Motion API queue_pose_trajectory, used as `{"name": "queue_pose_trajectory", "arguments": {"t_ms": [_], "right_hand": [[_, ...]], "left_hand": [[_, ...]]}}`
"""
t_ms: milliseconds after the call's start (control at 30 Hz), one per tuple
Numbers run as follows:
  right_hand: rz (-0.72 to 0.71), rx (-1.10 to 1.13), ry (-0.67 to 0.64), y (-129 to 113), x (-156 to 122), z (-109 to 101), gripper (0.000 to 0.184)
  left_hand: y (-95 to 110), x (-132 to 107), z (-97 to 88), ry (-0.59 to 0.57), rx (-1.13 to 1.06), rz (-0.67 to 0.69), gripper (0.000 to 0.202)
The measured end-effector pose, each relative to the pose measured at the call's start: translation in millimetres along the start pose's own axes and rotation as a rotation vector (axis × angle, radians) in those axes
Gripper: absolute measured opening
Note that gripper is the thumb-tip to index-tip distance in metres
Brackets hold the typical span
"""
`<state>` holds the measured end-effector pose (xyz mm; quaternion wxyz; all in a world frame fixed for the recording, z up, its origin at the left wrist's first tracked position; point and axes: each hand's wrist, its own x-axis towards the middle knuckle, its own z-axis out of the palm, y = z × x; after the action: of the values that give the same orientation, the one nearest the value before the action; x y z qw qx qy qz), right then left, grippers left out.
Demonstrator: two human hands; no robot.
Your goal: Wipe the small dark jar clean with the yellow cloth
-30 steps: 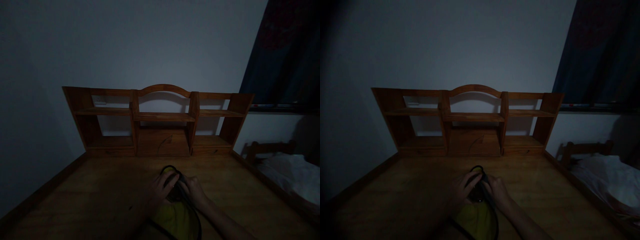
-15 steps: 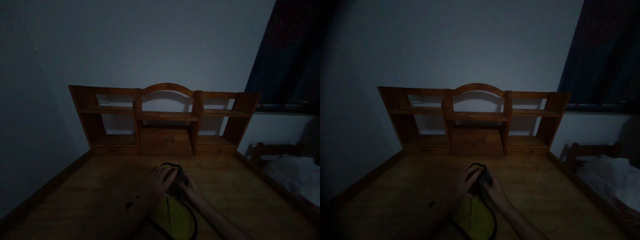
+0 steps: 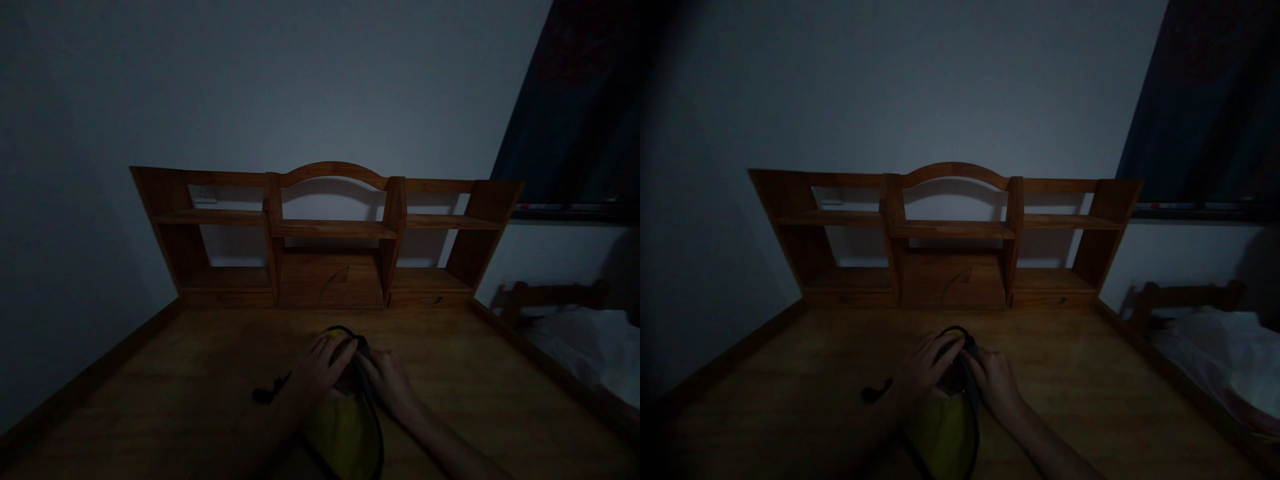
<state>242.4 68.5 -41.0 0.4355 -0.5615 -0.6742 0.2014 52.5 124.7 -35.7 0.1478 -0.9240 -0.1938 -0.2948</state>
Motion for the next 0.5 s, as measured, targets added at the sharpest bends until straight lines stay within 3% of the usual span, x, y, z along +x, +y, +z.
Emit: {"name": "queue_pose_trajectory", "arguments": {"t_ms": [100,233,367,500], "right_hand": [[-0.001,-0.097,0.027,2,-2,-2,0.038],[0.035,0.043,0.071,3,1,0,0.038],[0.245,0.473,0.047,5,8,1,0.039],[0.493,0.941,-0.202,2,8,0,0.038]], "left_hand": [[0,0,2.9,0.032,-0.1,-0.114,0.081],[-2,0,6.0,0.078,-0.17,-0.247,0.084],[-6,-2,8.0,0.128,-0.204,-0.306,0.084],[-7,-7,8.0,0.238,-0.246,-0.289,0.087]]}}
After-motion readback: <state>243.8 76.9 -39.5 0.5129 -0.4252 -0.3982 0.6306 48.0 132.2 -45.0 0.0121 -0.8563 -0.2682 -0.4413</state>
